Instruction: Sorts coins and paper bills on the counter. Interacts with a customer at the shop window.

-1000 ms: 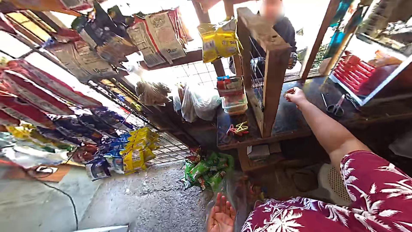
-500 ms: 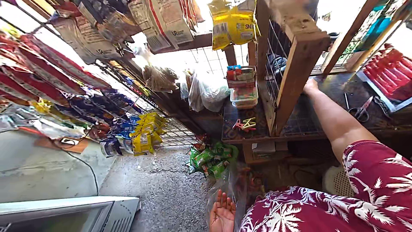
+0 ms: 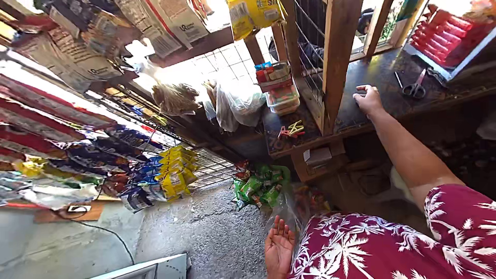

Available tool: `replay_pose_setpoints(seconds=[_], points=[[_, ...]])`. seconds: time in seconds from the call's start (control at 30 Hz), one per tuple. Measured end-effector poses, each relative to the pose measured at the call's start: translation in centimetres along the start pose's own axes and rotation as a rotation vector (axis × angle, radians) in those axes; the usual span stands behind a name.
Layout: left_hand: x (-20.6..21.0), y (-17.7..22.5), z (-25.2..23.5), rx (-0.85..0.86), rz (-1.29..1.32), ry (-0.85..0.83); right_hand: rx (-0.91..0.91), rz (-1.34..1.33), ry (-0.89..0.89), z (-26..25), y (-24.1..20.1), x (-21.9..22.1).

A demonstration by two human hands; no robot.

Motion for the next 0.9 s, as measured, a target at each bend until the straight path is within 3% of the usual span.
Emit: replay_pose_setpoints(seconds=[0.13, 0.2, 0.27, 0.33, 0.4, 0.53, 0.73, 0.8, 0.9], points=[[-2.0, 3.1, 0.9, -0.045, -0.032, 0.011, -0.283, -0.019, 0.283, 14.1, 0.2, -1.5], [-3.3, 4.2, 1.1, -0.063, -0.054, 0.024, -0.390, 0.011, 0.421, 22.7, 1.4, 0.2], [-4.8, 4.8, 1.4, -0.093, -0.076, 0.039, -0.401, 0.027, 0.306, 29.3, 3.7, 5.3], [-5.7, 4.9, 1.5, -0.145, -0.090, 0.034, -0.446, 0.067, 0.054, 34.2, 4.7, 10.4], [-5.5, 5.1, 1.3, -0.189, -0.119, 0.000, -0.508, 0.086, -0.072, 36.8, 4.1, 11.8], [-4.0, 5.3, 0.5, -0.185, -0.205, -0.034, -0.465, 0.101, -0.015, 35.5, 4.4, 8.7], [0.8, 2.7, 0.4, -0.168, -0.218, -0.145, -0.473, 0.106, 0.248, 30.0, 5.1, 1.6], [3.1, 1.3, 0.1, -0.160, -0.221, -0.238, -0.462, 0.095, 0.292, 26.8, 5.2, -1.0], [8.8, -1.1, -0.7, -0.100, -0.277, -0.504, -0.488, 0.154, 0.346, 20.6, 4.5, -4.9]])
Point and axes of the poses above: each hand's wrist, its own z-axis away from the middle knuckle, its own x-axis out of the palm, y = z × x, the point moved 10 cm from there along -z, towards the middle knuckle, and after that the axes turned 13 degrees about z, right-handed, at the moved point
